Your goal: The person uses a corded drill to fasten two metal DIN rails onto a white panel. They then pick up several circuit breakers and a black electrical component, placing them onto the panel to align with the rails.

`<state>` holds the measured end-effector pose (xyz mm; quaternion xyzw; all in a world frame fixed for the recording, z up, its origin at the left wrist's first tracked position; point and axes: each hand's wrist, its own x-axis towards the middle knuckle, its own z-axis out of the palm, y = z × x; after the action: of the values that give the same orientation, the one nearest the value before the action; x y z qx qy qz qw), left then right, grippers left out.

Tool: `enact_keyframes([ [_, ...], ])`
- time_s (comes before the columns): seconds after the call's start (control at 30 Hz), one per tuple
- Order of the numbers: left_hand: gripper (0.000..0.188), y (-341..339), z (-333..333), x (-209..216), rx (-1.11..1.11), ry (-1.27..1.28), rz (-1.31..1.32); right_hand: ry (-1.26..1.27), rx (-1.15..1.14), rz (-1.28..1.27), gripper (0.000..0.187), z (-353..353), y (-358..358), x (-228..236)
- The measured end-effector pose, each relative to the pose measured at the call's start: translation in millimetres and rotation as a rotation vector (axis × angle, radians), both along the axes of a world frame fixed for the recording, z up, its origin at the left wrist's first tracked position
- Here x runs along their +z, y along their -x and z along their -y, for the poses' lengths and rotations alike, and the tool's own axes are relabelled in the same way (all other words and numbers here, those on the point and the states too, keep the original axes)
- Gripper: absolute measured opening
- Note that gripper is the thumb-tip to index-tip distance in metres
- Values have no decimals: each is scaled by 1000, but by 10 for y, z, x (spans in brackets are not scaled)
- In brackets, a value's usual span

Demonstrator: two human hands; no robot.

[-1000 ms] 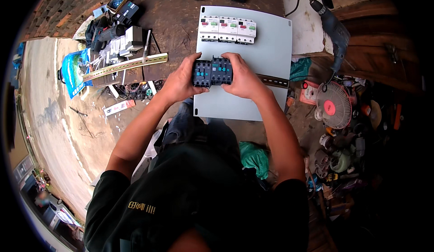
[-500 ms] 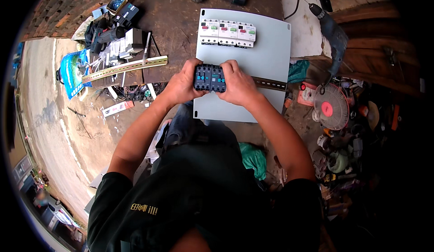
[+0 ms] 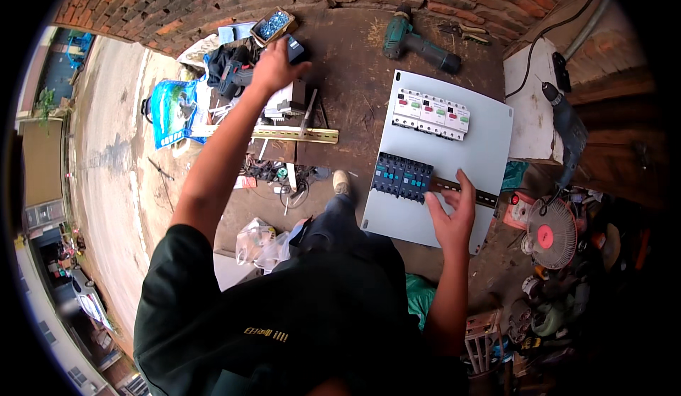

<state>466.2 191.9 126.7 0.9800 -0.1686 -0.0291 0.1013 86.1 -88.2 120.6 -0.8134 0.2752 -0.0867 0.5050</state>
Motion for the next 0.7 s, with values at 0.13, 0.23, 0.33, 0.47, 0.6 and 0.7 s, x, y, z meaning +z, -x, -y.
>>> enact_keyframes([
  [0.13, 98, -638, 17, -220, -34, -266, -94, -70, -106, 46, 61, -93, 250, -120],
  [0.23, 94, -864, 28, -445, -39, -351, -138, 10, -91, 57, 51, -213, 321, -96],
  [0.33, 85, -881, 40, -396, -41, -171, -137, 26, -126, 45, 46, -246, 345, -48],
  [0.47, 95, -955, -190, -80, -85, 492, -134, 15, -146, 52, 40, -268, 345, -32],
  [0.6, 101, -393, 1, 536, -159, 978, -379, -15, -156, 150, 36, -222, 282, -66],
  [0.7, 110, 384, 245, 738, -411, 1142, -394, -40, -121, 282, 37, -209, 159, 98],
])
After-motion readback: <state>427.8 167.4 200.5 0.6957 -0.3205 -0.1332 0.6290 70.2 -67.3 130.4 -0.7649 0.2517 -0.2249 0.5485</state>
